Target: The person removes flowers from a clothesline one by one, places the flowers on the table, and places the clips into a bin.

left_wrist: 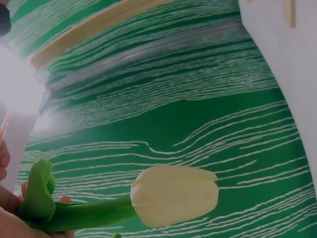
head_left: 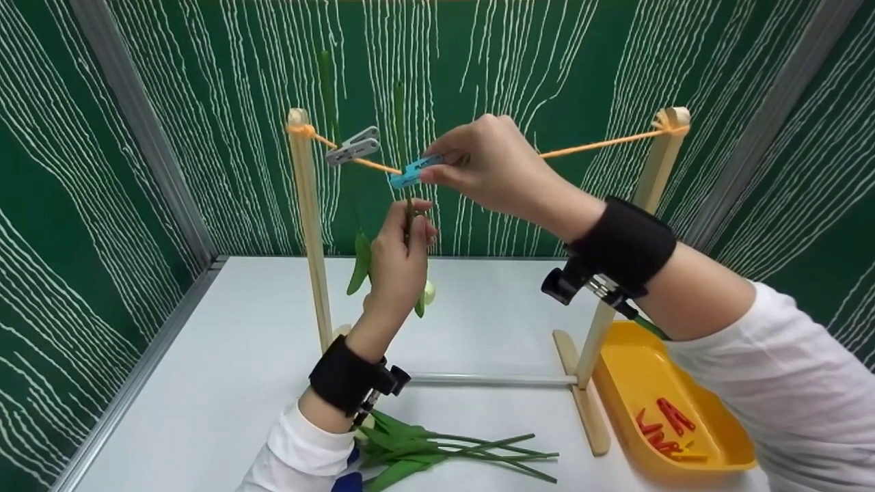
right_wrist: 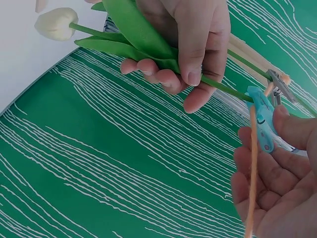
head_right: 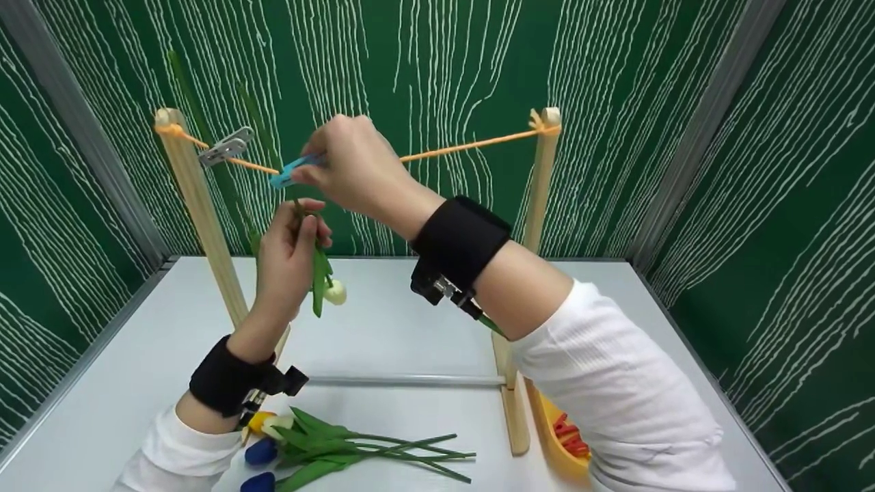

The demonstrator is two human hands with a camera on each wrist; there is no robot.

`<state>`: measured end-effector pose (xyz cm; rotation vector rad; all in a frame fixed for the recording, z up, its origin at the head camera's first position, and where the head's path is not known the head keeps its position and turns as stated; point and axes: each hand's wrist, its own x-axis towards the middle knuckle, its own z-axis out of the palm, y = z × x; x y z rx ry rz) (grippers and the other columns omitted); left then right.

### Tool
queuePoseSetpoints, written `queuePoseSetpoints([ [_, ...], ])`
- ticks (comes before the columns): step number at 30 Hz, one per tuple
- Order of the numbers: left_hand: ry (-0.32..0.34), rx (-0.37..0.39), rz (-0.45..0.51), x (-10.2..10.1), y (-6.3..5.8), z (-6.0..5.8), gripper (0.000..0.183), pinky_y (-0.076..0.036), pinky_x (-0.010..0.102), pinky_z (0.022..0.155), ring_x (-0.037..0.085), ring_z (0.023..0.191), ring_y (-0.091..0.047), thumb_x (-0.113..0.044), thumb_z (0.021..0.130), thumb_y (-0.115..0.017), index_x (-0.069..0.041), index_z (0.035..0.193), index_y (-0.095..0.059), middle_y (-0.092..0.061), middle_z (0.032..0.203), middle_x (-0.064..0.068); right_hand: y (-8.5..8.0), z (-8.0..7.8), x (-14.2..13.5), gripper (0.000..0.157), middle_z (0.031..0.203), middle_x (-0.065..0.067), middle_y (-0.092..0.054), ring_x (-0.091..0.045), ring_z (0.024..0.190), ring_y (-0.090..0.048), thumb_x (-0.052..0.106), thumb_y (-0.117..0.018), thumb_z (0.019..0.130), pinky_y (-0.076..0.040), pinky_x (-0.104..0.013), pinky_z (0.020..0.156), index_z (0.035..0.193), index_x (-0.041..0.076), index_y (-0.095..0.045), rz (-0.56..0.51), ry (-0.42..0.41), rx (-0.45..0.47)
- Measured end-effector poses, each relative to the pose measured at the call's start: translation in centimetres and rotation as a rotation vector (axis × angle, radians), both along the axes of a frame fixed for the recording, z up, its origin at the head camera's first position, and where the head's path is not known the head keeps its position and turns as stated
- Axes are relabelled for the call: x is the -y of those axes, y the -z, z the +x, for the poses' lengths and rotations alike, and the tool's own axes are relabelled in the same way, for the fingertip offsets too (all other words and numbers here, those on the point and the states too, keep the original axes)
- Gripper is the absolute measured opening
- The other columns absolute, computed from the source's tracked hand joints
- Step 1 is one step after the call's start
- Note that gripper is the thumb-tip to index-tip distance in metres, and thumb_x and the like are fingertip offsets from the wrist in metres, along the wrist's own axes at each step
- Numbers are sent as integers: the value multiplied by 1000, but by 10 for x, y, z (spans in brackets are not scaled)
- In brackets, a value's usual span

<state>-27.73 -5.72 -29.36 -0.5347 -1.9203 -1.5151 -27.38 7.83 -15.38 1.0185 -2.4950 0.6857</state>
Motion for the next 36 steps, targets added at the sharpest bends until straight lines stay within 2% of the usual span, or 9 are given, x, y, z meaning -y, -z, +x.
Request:
queuePoseSetpoints([
  [4, 7, -3, -1, 0, 0, 2, 20, -49, 25, 74, 21, 80, -57, -15, 101, -43, -6, 117, -52, -57, 86, 11, 0, 0, -1, 26, 91, -8, -73, -12, 77, -69, 21, -67, 87, -54, -22, 67, 105, 3, -72, -13, -18, -47],
  [8, 10, 0, -14, 0, -1, 5, 20, -48, 23, 72, 20, 78, -55, -14, 101, -43, -7, 117, -52, -56, 84, 6, -3, 2, -3, 26, 92, -6, -73, -11, 73, -67, 23, -66, 87, -46, -14, 57, 105, 6, -73, -30, -1, -87],
  [13, 22, -21, -48, -1, 3, 11, 18, -45, 24, 65, 16, 72, -53, -11, 101, -43, -7, 116, -53, -55, 81, 6, -11, 8, -8, 26, 97, -5, -73, -11, 68, -64, 25, -64, 88, -38, -12, 50, 108, 9, -71, -93, 35, -47],
  [17, 32, -44, -80, 0, 11, 17, 19, -46, 24, 63, 13, 69, -53, -8, 100, -43, -3, 115, -54, -56, 78, 5, -19, 11, -17, 27, 99, -3, -72, -8, 70, -66, 28, -63, 89, -43, -12, 52, 108, 10, -71, -161, 24, -41],
  [19, 26, -56, -106, 1, 14, 22, 20, -46, 24, 62, 13, 69, -53, -7, 100, -43, -2, 115, -55, -56, 78, 5, -23, 10, -24, 28, 98, -2, -73, -7, 70, -65, 30, -63, 88, -45, -13, 54, 106, 11, -71, -185, 9, -74],
  [26, -56, -61, -277, 9, 28, 40, 22, -42, 22, 56, 9, 68, -52, -10, 101, -42, -5, 118, -56, -56, 80, 0, -25, 20, -66, 26, 97, 1, -73, -7, 71, -65, 30, -66, 87, -49, -14, 61, 108, 15, -71, -236, -6, -121],
  [31, -83, -115, -367, 16, 42, 54, 21, -41, 30, 72, 12, 70, -51, -4, 98, -45, -1, 116, -57, -56, 80, 2, -13, 43, -105, 21, 94, -2, -72, -9, 62, -56, 15, -66, 88, -46, -11, 58, 109, 10, -70, -217, -7, -169],
  [33, -91, -153, -400, 19, 50, 59, 21, -41, 33, 77, 12, 73, -52, -2, 97, -48, -1, 115, -58, -56, 81, 2, -2, 49, -125, 21, 93, -1, -72, -10, 58, -51, 10, -65, 88, -44, -11, 55, 109, 8, -70, -208, 7, -182],
  [36, -98, -205, -460, 23, 64, 65, 21, -47, 29, 76, 12, 74, -54, 1, 94, -52, 0, 114, -58, -58, 84, 4, 19, 57, -155, 23, 94, 9, -70, -8, 62, -54, 7, -66, 88, -45, -9, 57, 110, 8, -69, -208, 80, -179],
])
